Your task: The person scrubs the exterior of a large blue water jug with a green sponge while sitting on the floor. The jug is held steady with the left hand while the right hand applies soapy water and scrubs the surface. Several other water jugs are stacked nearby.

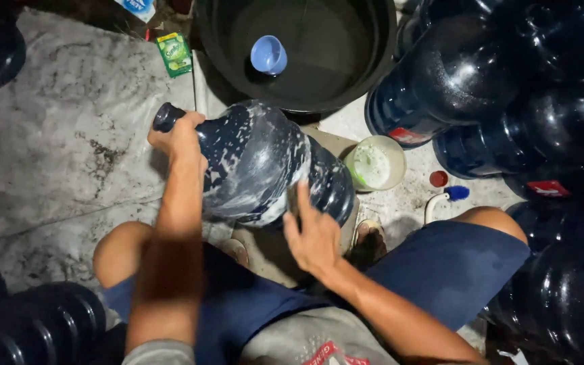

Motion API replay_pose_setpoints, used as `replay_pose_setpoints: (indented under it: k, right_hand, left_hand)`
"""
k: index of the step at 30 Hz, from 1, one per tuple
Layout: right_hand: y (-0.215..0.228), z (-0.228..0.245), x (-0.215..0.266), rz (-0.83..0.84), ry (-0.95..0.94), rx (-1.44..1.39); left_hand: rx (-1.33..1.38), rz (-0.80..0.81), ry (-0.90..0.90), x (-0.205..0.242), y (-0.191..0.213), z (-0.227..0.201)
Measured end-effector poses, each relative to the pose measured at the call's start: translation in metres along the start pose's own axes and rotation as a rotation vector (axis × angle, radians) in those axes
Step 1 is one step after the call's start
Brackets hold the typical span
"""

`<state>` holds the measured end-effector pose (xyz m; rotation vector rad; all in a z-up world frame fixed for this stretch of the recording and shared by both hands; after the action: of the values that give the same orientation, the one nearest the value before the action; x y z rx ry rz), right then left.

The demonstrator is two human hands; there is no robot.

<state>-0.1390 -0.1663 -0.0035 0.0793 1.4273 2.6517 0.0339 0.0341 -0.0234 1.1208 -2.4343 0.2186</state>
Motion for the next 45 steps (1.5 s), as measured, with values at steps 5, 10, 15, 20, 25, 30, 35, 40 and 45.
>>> replay_pose_setpoints:
  k: [5,10,15,20,25,30,35,40,45]
  right_hand:
    - [0.035,-0.003,-0.042,0.056,-0.246,-0.008]
    - [0.01,0.003,-0.019,0.083,-0.045,0.093]
    - [0.038,0.005,-0.063,0.101,-0.22,0.098]
    - [0.028,0.02,-0.039,0.165,-0.275,0.038]
    - [0.028,0.007,-0.049,0.219,-0.286,0.123]
    - [0.042,0.033,-0.035,0.195,-0.258,-0.024]
    - [0.037,-0.009,-0.041,0.162,-0.264,-0.022]
    - [0.036,0.022,-0.012,0.139,-0.232,-0.004]
    - [0.035,-0.001,-0.027,0.036,-0.262,-0.053]
  left_hand:
    - [0.028,0.034,-0.053,-0.037,-0.006,0.035]
    - [0.051,0.033,-0.066,-0.037,0.0,0.03]
    - [0.1,0.158,-0.125,-0.047,-0.014,0.033]
    - [0.093,0.131,-0.139,-0.036,-0.011,0.028]
    - [0.138,0.223,-0.134,-0.027,-0.013,0.02]
    - [0.123,0.288,-0.227,-0.007,-0.004,-0.004]
    - [0.124,0.318,-0.248,-0.002,-0.009,-0.008]
    - [0.127,0.362,-0.284,-0.008,-0.011,0.0]
    - [0.027,0.356,-0.348,0.007,-0.013,-0.008]
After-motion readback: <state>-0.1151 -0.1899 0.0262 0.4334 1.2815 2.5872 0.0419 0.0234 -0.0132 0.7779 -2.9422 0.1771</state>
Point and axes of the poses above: each hand's wrist, its own x-axis away from the middle knuckle, its own y-axis out of the back of the hand, z = x × y, the point moved 5 cm from there along -x, towards the middle knuckle, and after that the axes turned 3 degrees about -z, right-handed, at the moved point
